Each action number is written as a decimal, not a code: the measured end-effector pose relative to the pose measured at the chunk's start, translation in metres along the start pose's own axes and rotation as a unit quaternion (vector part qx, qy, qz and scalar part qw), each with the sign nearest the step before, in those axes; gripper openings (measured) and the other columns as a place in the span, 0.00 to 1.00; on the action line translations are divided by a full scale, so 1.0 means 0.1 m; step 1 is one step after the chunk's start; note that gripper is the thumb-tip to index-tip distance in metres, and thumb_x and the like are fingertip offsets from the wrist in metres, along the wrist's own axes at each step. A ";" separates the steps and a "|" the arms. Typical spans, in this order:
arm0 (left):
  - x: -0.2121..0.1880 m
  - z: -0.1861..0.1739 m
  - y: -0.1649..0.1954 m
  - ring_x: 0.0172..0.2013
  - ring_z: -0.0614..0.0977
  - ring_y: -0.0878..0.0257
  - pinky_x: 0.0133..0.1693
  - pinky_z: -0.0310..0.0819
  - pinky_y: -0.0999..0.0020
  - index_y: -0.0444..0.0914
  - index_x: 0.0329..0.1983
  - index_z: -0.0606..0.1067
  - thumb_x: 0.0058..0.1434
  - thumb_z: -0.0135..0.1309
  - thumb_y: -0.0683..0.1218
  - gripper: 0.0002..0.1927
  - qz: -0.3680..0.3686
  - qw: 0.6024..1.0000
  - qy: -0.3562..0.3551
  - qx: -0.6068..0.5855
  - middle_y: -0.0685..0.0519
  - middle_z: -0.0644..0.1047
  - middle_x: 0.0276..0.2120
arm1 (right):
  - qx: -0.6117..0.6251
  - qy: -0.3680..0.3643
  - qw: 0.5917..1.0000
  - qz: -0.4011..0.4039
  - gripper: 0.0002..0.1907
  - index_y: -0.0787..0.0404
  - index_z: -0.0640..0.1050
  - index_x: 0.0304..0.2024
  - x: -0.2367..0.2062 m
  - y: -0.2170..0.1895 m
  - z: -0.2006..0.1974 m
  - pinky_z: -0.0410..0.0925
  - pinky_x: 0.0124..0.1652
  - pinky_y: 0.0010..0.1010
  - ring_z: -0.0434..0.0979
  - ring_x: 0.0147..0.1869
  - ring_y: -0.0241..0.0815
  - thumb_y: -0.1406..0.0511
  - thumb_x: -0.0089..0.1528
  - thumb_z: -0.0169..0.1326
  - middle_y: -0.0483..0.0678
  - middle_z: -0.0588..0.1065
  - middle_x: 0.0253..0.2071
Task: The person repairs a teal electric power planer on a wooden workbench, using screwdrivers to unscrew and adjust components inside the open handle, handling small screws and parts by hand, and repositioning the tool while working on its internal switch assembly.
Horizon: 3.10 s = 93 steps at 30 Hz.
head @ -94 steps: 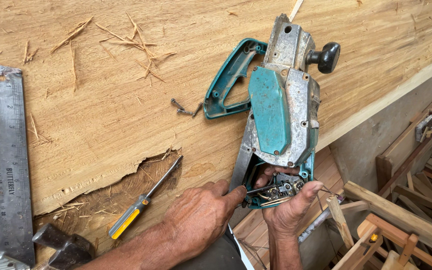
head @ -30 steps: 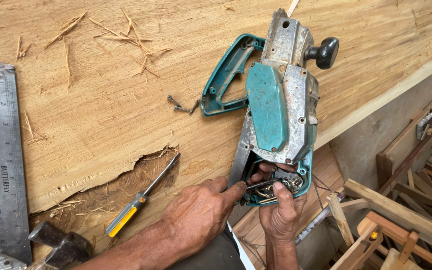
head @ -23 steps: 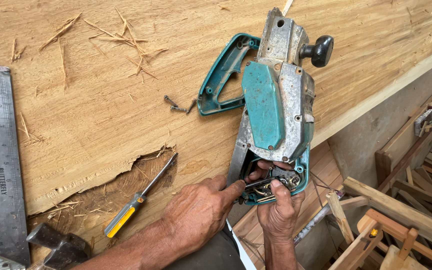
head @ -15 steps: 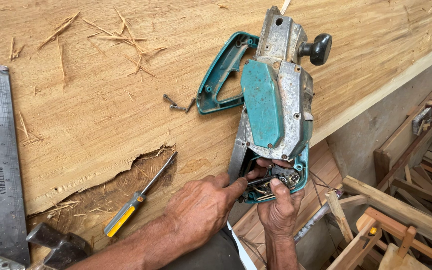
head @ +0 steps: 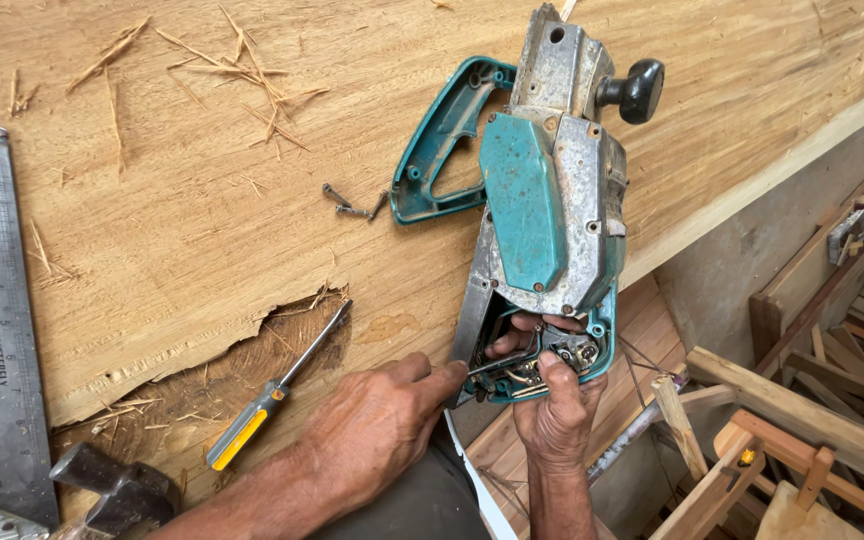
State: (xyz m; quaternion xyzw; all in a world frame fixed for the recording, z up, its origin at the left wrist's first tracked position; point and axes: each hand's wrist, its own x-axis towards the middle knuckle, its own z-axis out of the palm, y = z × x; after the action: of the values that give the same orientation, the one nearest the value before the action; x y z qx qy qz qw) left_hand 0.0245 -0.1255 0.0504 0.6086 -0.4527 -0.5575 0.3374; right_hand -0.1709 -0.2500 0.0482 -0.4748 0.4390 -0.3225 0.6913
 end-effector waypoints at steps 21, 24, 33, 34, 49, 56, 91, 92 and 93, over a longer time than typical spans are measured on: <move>-0.01 -0.01 -0.11 0.32 0.82 0.46 0.34 0.77 0.51 0.42 0.55 0.76 0.64 0.52 0.47 0.16 0.009 0.999 -0.004 -0.032 0.47 0.77 0.32 | 0.015 -0.023 0.999 0.022 0.19 0.63 0.72 0.58 0.01 0.00 -0.02 0.77 0.48 0.53 0.80 0.45 0.55 0.69 0.64 0.51 0.59 0.75 0.43; -0.02 -0.01 -0.12 0.34 0.82 0.46 0.36 0.77 0.51 0.42 0.54 0.77 0.64 0.53 0.47 0.16 0.018 0.999 0.007 -0.047 0.48 0.78 0.34 | 0.024 -0.028 0.999 0.023 0.20 0.63 0.71 0.59 0.02 0.00 -0.02 0.77 0.47 0.54 0.80 0.45 0.56 0.69 0.64 0.51 0.60 0.75 0.44; -0.01 0.03 -0.14 0.35 0.82 0.47 0.36 0.77 0.51 0.41 0.55 0.77 0.64 0.53 0.45 0.16 0.026 0.998 0.013 -0.064 0.47 0.79 0.34 | 0.025 0.004 0.998 0.052 0.44 0.63 0.74 0.52 0.07 0.03 -0.12 0.76 0.46 0.57 0.79 0.43 0.59 0.31 0.59 0.53 0.59 0.76 0.41; -0.01 0.03 -0.13 0.35 0.82 0.46 0.36 0.77 0.51 0.42 0.55 0.77 0.64 0.52 0.45 0.16 0.026 0.997 0.017 -0.069 0.47 0.78 0.34 | 0.025 0.009 0.998 0.055 0.45 0.63 0.74 0.51 0.08 0.04 -0.13 0.76 0.45 0.56 0.79 0.43 0.59 0.30 0.58 0.52 0.58 0.75 0.40; 0.12 0.11 -0.02 0.35 0.82 0.45 0.34 0.77 0.49 0.42 0.55 0.75 0.64 0.52 0.47 0.16 0.056 0.997 0.005 -0.046 0.46 0.77 0.34 | 0.013 0.012 0.999 0.035 0.45 0.63 0.72 0.49 0.11 0.08 -0.13 0.75 0.40 0.50 0.76 0.38 0.55 0.29 0.58 0.51 0.56 0.73 0.35; 0.11 0.13 -0.05 0.34 0.83 0.46 0.34 0.78 0.51 0.42 0.56 0.75 0.63 0.52 0.46 0.17 0.055 0.997 0.012 -0.044 0.46 0.77 0.34 | 0.008 0.016 0.999 0.037 0.45 0.64 0.73 0.49 0.09 0.08 -0.11 0.75 0.40 0.49 0.76 0.38 0.55 0.29 0.59 0.51 0.56 0.73 0.36; 0.10 0.09 -0.04 0.34 0.83 0.46 0.34 0.78 0.51 0.41 0.55 0.75 0.62 0.54 0.45 0.17 0.049 0.998 0.007 -0.042 0.46 0.77 0.33 | -0.010 0.036 0.999 0.033 0.43 0.61 0.73 0.48 0.10 0.09 -0.12 0.75 0.37 0.52 0.77 0.35 0.56 0.30 0.59 0.51 0.54 0.72 0.32; 0.09 0.08 -0.04 0.34 0.83 0.46 0.34 0.78 0.51 0.41 0.55 0.75 0.63 0.53 0.45 0.17 0.042 0.998 0.001 -0.041 0.46 0.77 0.33 | -0.008 0.034 0.999 0.030 0.43 0.61 0.73 0.49 0.10 0.09 -0.12 0.75 0.38 0.52 0.78 0.36 0.56 0.30 0.59 0.51 0.54 0.73 0.33; 0.09 0.07 -0.04 0.34 0.83 0.46 0.34 0.78 0.51 0.41 0.56 0.75 0.63 0.53 0.45 0.17 0.035 0.999 -0.004 -0.040 0.46 0.77 0.33 | -0.005 0.031 0.999 0.027 0.43 0.61 0.73 0.49 0.10 0.10 -0.11 0.75 0.38 0.52 0.78 0.36 0.56 0.30 0.59 0.51 0.54 0.73 0.33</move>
State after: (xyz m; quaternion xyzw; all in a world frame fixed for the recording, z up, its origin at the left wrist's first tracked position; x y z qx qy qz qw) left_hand 0.0177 -0.1322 0.0426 0.5759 -0.4523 -0.5659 0.3788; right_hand -0.1769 -0.2596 0.0341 -0.4559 0.4743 -0.3161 0.6836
